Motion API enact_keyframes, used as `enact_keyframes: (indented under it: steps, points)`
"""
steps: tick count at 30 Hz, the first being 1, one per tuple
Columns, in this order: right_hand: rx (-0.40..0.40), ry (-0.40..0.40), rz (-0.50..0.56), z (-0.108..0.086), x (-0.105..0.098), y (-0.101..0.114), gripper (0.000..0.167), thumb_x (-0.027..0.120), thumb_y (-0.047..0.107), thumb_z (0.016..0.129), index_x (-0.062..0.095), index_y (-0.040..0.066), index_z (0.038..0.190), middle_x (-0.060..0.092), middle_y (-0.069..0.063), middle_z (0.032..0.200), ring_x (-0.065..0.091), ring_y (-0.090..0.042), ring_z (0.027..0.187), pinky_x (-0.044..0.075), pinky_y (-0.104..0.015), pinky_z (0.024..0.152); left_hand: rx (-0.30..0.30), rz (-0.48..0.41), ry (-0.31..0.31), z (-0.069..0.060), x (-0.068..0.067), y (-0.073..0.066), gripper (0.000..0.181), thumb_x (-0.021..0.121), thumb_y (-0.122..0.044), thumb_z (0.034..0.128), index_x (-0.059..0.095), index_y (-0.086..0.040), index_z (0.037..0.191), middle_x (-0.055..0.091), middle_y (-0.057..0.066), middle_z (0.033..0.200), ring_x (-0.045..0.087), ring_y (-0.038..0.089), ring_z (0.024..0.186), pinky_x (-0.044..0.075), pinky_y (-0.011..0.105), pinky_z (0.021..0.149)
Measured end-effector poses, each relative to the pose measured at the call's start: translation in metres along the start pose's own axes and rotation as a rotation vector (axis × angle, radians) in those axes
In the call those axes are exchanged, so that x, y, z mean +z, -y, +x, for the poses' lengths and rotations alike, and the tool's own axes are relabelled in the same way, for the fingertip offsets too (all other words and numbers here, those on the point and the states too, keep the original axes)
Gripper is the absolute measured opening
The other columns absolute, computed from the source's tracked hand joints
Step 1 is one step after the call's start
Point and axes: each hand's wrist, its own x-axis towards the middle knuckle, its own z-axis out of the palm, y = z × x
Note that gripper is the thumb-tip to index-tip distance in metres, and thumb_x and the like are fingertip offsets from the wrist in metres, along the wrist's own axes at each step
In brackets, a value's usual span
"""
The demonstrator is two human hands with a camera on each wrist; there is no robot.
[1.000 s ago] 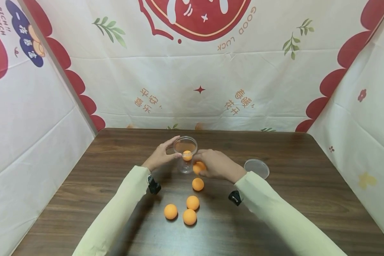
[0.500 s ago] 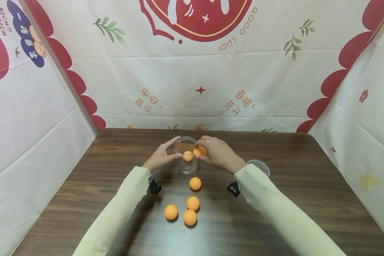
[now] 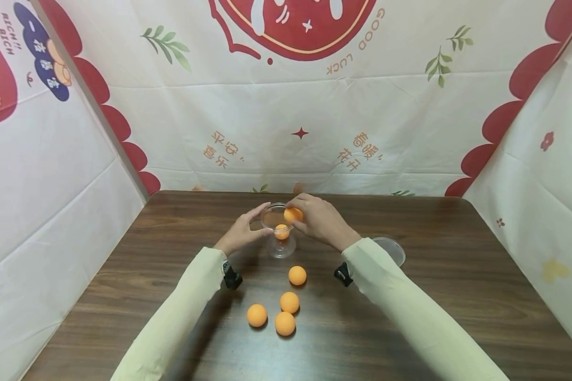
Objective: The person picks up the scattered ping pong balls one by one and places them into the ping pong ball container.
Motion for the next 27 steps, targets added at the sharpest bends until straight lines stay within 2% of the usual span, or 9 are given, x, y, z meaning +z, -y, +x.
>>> enact_keyframes:
  steps: [4, 13, 27]
  points:
    - [-0.017, -0.041, 0.015, 0.001, 0.007, -0.002, 0.034, 0.077, 0.009, 0.079, 0.066, 0.002, 0.111, 0.065, -0.014, 0.113, 0.065, -0.029, 0.099, 0.055, -0.043, 0.083, 0.001, 0.003, -0.001, 0.000, 0.001, 0.000, 0.074, 0.071, -0.026, 0.0868, 0.033, -0.013, 0.149, 0.045, 0.010, 0.146, 0.045, 0.031, 0.131, 0.036, 0.054, 0.107]
    - [-0.055, -0.123, 0.039, -0.002, 0.022, -0.006, 0.036, 0.077, 0.008, 0.079, 0.065, 0.003, 0.113, 0.065, -0.013, 0.114, 0.066, -0.028, 0.096, 0.056, -0.042, 0.081, -0.002, 0.015, 0.003, 0.000, 0.001, 0.000, 0.075, 0.070, -0.030, 0.0865, 0.032, -0.016, 0.150, 0.043, 0.010, 0.147, 0.045, 0.031, 0.132, 0.036, 0.054, 0.107]
    - [-0.060, -0.128, 0.015, -0.001, 0.031, -0.010, 0.040, 0.077, 0.014, 0.081, 0.064, 0.002, 0.117, 0.063, -0.014, 0.117, 0.065, -0.029, 0.101, 0.055, -0.043, 0.082, 0.003, 0.011, 0.009, 0.000, 0.001, 0.002, 0.074, 0.069, -0.027, 0.0877, 0.031, -0.016, 0.150, 0.043, 0.011, 0.147, 0.044, 0.031, 0.133, 0.037, 0.054, 0.107]
